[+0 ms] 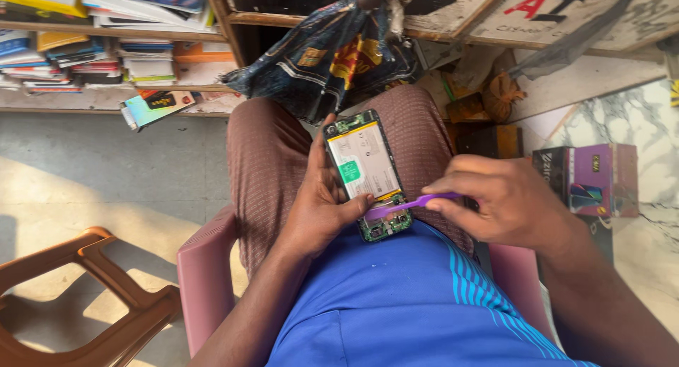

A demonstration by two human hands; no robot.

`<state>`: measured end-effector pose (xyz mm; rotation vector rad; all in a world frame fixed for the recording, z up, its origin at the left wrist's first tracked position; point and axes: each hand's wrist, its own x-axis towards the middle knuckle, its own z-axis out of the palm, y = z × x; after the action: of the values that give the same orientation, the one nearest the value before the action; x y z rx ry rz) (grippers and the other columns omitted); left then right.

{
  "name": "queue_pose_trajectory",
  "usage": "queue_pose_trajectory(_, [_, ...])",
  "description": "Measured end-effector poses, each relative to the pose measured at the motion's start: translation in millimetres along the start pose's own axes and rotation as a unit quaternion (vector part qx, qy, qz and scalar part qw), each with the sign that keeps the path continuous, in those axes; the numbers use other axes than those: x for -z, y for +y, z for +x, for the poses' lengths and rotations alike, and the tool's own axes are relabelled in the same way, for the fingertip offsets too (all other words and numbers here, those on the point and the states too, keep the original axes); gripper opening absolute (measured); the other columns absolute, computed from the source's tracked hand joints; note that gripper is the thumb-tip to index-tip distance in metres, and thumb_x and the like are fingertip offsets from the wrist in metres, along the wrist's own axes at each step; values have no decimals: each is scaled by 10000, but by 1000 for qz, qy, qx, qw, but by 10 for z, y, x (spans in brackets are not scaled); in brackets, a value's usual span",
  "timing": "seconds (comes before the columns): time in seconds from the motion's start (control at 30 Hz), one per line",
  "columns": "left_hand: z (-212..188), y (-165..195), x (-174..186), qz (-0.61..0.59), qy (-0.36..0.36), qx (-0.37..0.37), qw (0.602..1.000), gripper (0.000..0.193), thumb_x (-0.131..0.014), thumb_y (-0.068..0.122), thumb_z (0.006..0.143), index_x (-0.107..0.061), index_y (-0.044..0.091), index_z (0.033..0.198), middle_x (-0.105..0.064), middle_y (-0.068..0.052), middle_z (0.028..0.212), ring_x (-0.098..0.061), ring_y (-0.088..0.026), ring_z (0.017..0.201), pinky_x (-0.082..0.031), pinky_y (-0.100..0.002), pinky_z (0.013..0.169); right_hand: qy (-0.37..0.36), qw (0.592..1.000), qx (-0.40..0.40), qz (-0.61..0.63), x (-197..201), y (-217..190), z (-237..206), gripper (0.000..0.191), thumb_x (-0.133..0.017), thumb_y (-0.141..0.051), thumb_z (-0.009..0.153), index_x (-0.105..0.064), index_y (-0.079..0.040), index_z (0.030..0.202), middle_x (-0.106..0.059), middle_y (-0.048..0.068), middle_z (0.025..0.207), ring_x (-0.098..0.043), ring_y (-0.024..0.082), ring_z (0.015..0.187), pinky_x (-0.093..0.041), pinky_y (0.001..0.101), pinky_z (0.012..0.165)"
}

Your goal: The person disassembles a smartphone, removes the back cover, and uses a metal tool to pry and separate internal components. They then apply liquid from a bottle and use a toothbrush to clean the exposed circuit board and battery area.

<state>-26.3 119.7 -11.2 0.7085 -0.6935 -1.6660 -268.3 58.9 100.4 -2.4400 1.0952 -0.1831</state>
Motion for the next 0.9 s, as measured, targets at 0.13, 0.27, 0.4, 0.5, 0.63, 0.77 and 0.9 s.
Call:
queue_pose_trajectory(0.13, [3,-25,-3,-19,-3,4,1000,1156,-602,-209,798,28,218,1668,-475,-148,1514,-600,-255,1307,-551,-381,1052,21,999,39,4,-17,20,12,196,-782,-252,826,-782,-134,983,-689,7,798,-663,174,610,-506,320,508])
queue_pose_trajectory(0.27, [18,-76,-9,-12,13,8,1000,1141,-622,-214,806,-8,215,1667,-492,-154,1499,-599,-241,1290,-550,-376,1034,-9,999,45,-10,-34,22,31,183,-797,-273,817,-793,-143,945,-666,23,760,-643,203,585,-490,346,495])
queue_pose_trajectory(0.4, [3,-107,19,-12,24,23,999,1087,-620,-208,798,-78,175,1659,-535,-152,1459,-616,-236,1282,-558,-368,1041,8,1000,24,-12,-32,32,40,197,-785,-285,818,-791,-140,951,-681,15,766,-641,195,561,-491,346,489])
queue_pose_trajectory(0.5, [-18,-117,43,-19,37,38,998,1009,-628,-205,818,-159,117,1653,-598,-170,1379,-650,-258,1222,-570,-380,1025,2,999,39,-6,-27,44,42,196,-773,-290,831,-788,-144,961,-675,12,766,-653,199,590,-497,344,500])
queue_pose_trajectory(0.63, [-1,-155,11,-21,27,26,999,1004,-623,-209,791,-181,122,1629,-617,-120,1355,-653,-224,1216,-568,-372,1024,1,999,32,-3,-6,51,24,197,-769,-298,838,-788,-147,964,-670,10,766,-650,203,593,-496,348,509])
queue_pose_trajectory(0.77, [-11,-162,27,-12,42,32,999,938,-636,-205,801,-262,90,1609,-621,-137,1333,-654,-222,1178,-555,-363,1014,-1,1000,15,-16,-2,32,19,203,-783,-309,802,-795,-154,934,-693,6,775,-642,215,559,-492,360,493])
queue_pose_trajectory(0.9, [8,-198,48,-24,41,39,998,874,-639,-197,800,-307,66,1565,-635,-130,1324,-676,-205,1182,-570,-357,1026,-19,1000,-9,3,-22,10,41,193,-780,-291,810,-786,-142,934,-680,12,768,-631,211,533,-491,357,482])
